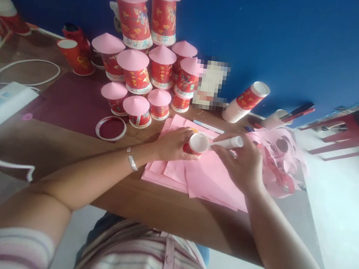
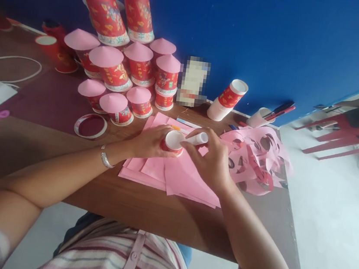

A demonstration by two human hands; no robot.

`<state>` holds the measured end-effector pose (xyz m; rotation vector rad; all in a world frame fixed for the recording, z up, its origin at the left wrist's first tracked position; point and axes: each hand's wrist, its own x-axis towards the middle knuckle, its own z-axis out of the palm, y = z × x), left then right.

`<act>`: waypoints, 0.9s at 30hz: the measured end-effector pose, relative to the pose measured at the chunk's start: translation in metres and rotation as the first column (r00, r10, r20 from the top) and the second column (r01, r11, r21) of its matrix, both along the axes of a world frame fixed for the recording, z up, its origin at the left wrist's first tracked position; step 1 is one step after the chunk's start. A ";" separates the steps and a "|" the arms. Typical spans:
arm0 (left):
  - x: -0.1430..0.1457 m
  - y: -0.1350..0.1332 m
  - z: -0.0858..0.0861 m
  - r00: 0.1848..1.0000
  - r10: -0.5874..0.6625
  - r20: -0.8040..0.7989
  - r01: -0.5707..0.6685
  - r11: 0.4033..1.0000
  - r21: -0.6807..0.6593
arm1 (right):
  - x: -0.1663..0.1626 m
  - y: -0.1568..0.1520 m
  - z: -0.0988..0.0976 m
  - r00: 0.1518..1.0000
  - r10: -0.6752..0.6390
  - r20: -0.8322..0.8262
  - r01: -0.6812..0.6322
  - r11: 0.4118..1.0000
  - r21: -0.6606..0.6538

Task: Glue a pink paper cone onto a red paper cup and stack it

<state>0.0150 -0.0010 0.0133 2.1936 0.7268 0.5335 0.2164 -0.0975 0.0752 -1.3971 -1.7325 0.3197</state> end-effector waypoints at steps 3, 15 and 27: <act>-0.001 0.000 0.003 1.000 -0.004 -0.001 0.004 1.000 -0.017 | 0.006 0.002 0.002 1.000 0.001 -0.018 -0.001 1.000 -0.026; 0.004 0.004 0.006 0.992 -0.045 -0.121 0.047 0.999 0.018 | -0.010 0.021 0.004 0.918 0.375 0.131 -0.358 0.924 -0.136; 0.002 -0.002 0.001 0.995 0.035 -0.092 -0.038 0.999 -0.038 | -0.015 0.054 -0.001 0.953 0.227 0.203 -0.216 0.973 -0.075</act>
